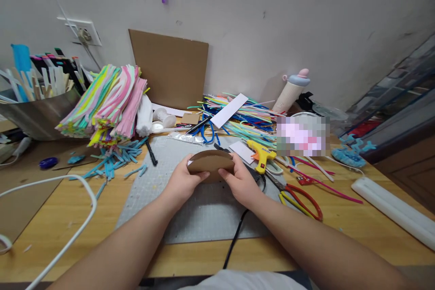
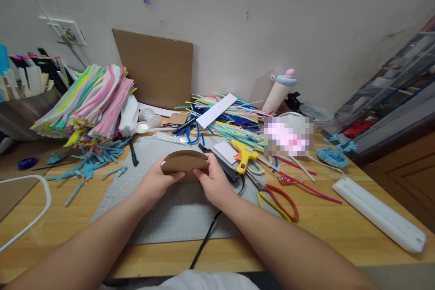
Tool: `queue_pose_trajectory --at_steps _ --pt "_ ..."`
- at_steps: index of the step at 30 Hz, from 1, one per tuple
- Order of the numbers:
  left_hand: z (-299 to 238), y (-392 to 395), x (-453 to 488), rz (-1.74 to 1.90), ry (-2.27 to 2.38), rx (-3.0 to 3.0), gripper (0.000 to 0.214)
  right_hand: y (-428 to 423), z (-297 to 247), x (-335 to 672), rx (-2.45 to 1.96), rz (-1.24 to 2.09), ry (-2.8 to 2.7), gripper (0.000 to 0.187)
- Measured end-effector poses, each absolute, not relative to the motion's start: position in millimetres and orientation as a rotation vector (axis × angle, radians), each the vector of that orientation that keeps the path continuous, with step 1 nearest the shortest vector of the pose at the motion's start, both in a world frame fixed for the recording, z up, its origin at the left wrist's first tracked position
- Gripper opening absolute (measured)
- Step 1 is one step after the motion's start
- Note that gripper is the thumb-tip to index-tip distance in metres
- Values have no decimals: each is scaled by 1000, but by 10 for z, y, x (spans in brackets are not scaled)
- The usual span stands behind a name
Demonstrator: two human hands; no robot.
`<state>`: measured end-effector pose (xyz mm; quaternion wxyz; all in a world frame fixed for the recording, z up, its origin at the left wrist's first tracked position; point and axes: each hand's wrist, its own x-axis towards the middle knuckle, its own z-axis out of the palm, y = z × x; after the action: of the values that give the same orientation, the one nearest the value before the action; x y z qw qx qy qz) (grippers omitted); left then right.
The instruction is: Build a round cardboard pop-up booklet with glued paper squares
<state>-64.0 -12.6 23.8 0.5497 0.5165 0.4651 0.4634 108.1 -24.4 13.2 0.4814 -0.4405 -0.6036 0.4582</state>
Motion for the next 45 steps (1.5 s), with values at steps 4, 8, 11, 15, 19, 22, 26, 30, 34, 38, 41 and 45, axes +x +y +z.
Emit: queue_pose_trajectory --at_steps 4,8,11,15,19,22,26,30,34,38,41,45 --pt "228 -117 -626 1108 1106 1244 44 -254 125 1072 -1076 1111 -1434 22" --pt "215 -102 -630 1106 1119 1260 47 -240 103 1061 -1058 1145 -1390 23" --pt "217 -97 -637 1097 1127 1276 47 -242 94 1048 -1037 1189 -1333 31" --pt "220 -98 -635 1092 1137 1288 46 -262 72 1034 -981 1264 -1238 51" --pt "212 -100 -634 1086 1130 1299 44 -282 94 1022 -943 1315 -1187 58" --pt "205 -100 -637 1084 1125 1309 42 -291 144 1012 -956 1336 -1147 59" --pt "195 -98 -637 1084 1120 1316 39 -291 162 1007 -935 1358 -1109 59" --pt "187 -97 -635 1094 1110 1311 40 -288 132 1012 -921 1349 -1128 58" --pt "189 -92 -646 1090 1103 1296 44 -304 135 1008 -913 1356 -1143 57" --pt "197 -81 -665 1083 1098 1292 48 -322 163 998 -931 1327 -1163 51" --pt "205 -72 -668 1079 1093 1299 48 -316 171 1003 -1007 1230 -1260 39" --pt "233 -77 -655 1080 1097 1323 45 -295 138 1019 -1059 1124 -1358 26"
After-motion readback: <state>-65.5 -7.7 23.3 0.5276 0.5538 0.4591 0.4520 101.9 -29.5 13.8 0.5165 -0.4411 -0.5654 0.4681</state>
